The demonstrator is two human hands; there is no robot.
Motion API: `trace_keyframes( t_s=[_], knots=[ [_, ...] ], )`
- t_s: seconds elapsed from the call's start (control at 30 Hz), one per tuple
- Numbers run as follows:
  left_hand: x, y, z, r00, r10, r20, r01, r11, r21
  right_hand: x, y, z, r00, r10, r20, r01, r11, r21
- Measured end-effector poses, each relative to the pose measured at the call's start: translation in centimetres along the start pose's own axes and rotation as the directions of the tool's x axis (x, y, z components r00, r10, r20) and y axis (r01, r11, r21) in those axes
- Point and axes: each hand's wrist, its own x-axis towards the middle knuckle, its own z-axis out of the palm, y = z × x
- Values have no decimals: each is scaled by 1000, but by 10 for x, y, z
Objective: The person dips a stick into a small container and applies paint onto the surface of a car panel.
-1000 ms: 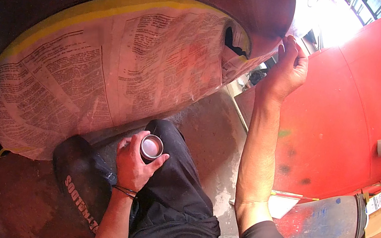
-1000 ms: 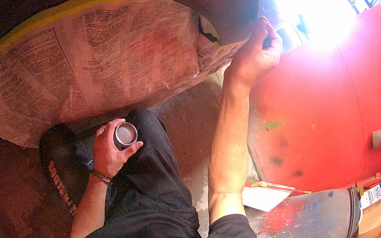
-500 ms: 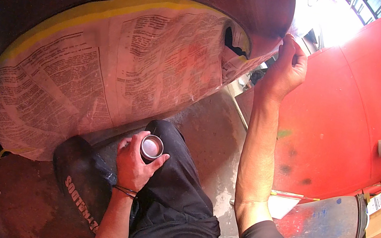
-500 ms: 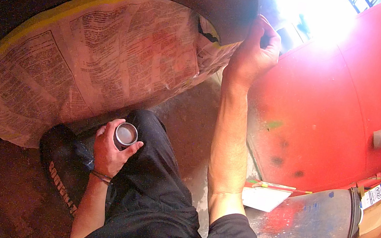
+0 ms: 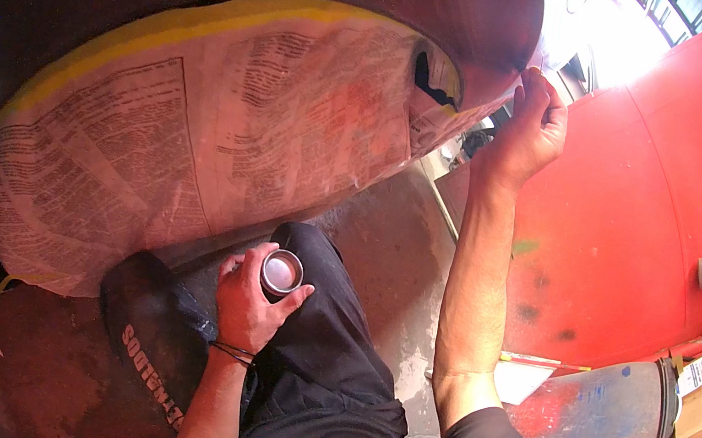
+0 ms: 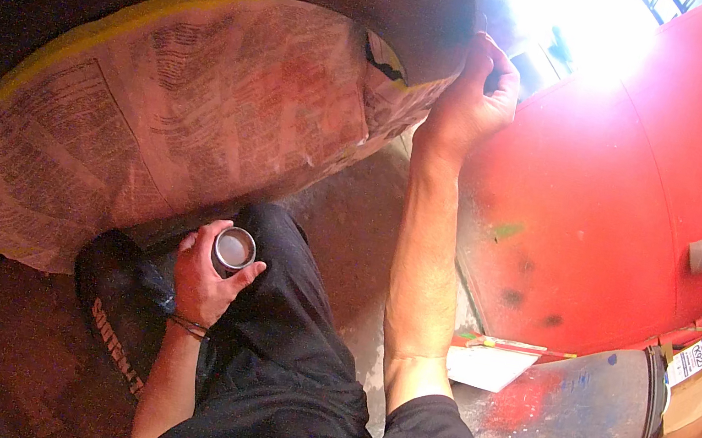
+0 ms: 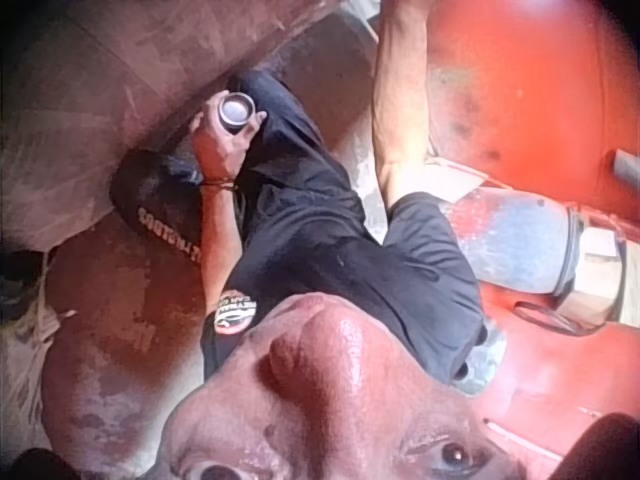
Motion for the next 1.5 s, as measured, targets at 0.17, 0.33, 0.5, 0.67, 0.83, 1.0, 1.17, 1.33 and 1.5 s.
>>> trace_keyframes(
  t_s=[0.17,0.33,0.5,0.67,0.83,1.0,1.17,1.33,1.5],
  knots=[
    [-3,0,-1,1000,-7,7,7,1000,-8,-6,-4,0,1000,-1,14,1,1000,1],
    [-3,-3,3,1000,-2,3,2,1000,-12,-6,-2,-2,999,25,22,-24,999,-33],
    [-1,-1,-1,1000,-14,9,14,1000,11,-1,-1,1,1000,7,9,-8,1000,12],
    [4,1,1,1000,-7,14,6,1000,9,3,-1,0,1000,19,11,-19,999,-35],
    [0,-5,1,999,-25,30,26,1000,-18,-2,-1,-3,1000,14,3,-14,999,-37],
    [-2,-1,3,999,13,-29,-14,1000,-9,-24,0,-31,999,-31,-21,30,998,-51],
    [-2,-6,3,1000,-4,30,4,1000,-7,-68,6,-60,987,123,107,-118,992,-50],
    [-1,-2,-1,1000,-19,4,19,1000,23,-126,-21,-67,799,390,458,-458,888,42],
    [-4,-20,9,999,16,36,-17,999,30,-142,-143,-29,158,531,833,-847,507,-163]
  ],
)
